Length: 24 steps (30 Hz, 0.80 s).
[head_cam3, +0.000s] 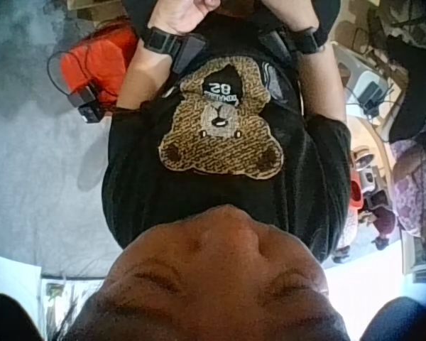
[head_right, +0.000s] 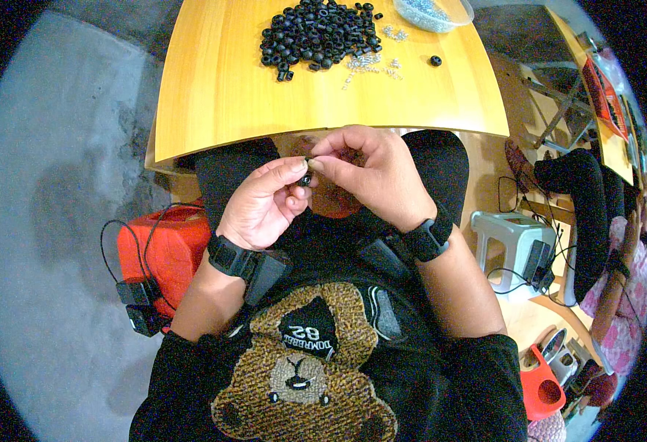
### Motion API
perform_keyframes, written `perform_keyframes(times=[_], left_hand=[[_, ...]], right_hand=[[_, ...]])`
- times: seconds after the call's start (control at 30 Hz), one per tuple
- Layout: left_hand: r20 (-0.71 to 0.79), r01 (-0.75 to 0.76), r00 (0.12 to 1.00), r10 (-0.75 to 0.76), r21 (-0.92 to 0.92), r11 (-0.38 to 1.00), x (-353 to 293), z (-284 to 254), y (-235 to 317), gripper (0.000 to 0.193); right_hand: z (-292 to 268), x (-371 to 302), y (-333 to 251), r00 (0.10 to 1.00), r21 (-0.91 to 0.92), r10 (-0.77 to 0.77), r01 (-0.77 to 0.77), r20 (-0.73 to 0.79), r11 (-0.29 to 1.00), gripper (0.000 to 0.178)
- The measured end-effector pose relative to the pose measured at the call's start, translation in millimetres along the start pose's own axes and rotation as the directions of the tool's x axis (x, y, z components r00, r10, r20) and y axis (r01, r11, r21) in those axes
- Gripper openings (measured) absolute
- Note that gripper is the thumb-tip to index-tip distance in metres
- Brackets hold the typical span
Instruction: Assembling small black plastic and rubber components by hand.
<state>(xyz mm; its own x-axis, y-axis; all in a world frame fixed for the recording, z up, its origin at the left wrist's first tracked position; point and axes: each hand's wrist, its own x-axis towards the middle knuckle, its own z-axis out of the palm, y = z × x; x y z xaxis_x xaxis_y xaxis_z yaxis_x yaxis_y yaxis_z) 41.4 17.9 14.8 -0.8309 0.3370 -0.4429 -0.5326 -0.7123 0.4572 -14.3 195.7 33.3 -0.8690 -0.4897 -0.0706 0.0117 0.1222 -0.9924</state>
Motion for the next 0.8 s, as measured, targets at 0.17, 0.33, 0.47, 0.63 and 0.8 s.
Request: perform_keyframes(times=[0.17,0.33,0.47,0.63,0.8], left_hand=[[-0.009,-0.008,1.000,0.008,0.005,1.000,1,-2,-1,0.012],[-0.012,-0.005,1.000,0.005,0.036,0.999,-2,0,0,0.011],[-0.013,-0.003,1.000,0.004,0.062,0.998,0,2,0,0.011],[-0.037,-0.011,0.999,0.012,0.006,1.000,0,1,0,0.014],[-0.052,-0.017,0.998,0.020,0.054,0.998,0,0,0,0.013]], right_hand=[[0,2,-4,0.998,-0.053,0.066,-0.065,0.010,0.996,0.012],[-1,1,-7,0.993,0.111,0.093,-0.101,0.074,0.989,0.012],[-2,2,1,0.993,0.237,0.062,-0.085,0.102,0.968,0.009],[-1,0,-12,0.996,-0.133,-0.077,0.081,0.035,0.988,0.009],[1,0,-16,0.986,-0.226,-0.161,0.167,0.047,0.960,0.010]])
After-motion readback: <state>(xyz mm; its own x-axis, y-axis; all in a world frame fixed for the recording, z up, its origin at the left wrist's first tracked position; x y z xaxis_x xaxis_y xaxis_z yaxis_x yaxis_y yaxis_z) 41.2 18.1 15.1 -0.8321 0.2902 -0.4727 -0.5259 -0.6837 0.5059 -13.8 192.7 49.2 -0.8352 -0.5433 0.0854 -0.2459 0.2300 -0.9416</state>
